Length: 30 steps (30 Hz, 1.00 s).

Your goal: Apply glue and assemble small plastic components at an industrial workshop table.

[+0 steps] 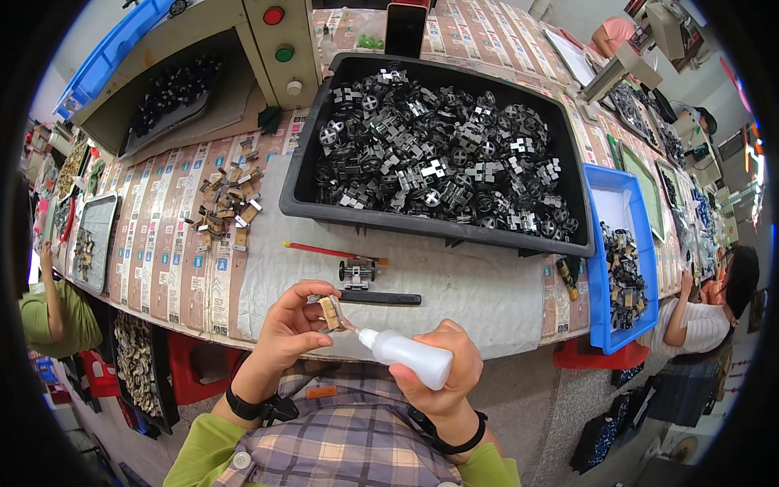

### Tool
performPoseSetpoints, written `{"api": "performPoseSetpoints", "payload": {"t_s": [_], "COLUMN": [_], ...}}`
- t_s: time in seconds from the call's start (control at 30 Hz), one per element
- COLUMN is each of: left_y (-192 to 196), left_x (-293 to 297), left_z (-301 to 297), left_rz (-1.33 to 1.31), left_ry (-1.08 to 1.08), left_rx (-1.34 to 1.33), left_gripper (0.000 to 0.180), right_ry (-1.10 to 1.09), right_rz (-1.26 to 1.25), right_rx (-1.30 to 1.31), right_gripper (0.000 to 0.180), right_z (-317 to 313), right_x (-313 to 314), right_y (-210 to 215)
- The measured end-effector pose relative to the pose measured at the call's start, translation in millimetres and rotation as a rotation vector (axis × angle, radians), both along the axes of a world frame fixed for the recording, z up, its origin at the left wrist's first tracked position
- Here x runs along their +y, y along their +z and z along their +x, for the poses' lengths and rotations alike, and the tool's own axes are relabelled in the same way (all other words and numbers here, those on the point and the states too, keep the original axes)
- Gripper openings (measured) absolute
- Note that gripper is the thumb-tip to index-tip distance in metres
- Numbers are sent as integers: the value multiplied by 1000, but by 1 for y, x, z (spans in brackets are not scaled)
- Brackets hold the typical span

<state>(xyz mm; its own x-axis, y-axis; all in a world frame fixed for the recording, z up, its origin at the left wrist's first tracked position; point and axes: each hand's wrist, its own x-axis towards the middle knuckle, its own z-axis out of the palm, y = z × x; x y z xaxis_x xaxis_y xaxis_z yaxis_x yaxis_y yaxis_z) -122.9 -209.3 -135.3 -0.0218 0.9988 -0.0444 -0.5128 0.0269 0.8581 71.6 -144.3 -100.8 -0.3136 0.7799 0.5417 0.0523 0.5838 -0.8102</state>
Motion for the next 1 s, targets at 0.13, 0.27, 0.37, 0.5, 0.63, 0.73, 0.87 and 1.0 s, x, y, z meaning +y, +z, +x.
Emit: {"api": "performPoseSetpoints", "payload": {"t_s": [0.13,0.27,0.37,0.5,0.63,0.73,0.87,1.0], "left_y": [0,-4,-10,-11,-9,-10,-9,-15], "left_x": [3,4,2,4,4,8,12,8], "left_z": [3,-4,-14,-19,-20,-22,-22,-28], "left_rz": [-19,-9,1,-9,-6,-22,-58,-48], "left_ry": [16,95,194,253,287,280,289,321], "left_rx": [-7,-36,-36,-60,-28,-64,8,-10], "left_gripper": [53,53,55,56,55,55,57,56], "right_ry": [-61,-282,-369,-485,-557,-565,-848,-568], "right_rz": [7,-208,-329,-418,-429,-378,52,110], "right_rx": [84,398,359,199,29,-12,-249,-345], "right_gripper": [38,33,27,31,34,35,36,31], "right_z": [10,29,59,95,129,139,110,55], "right_x": [1,20,44,66,76,75,66,54], "right_y": [-3,5,4,-22,-68,-76,-29,21]}}
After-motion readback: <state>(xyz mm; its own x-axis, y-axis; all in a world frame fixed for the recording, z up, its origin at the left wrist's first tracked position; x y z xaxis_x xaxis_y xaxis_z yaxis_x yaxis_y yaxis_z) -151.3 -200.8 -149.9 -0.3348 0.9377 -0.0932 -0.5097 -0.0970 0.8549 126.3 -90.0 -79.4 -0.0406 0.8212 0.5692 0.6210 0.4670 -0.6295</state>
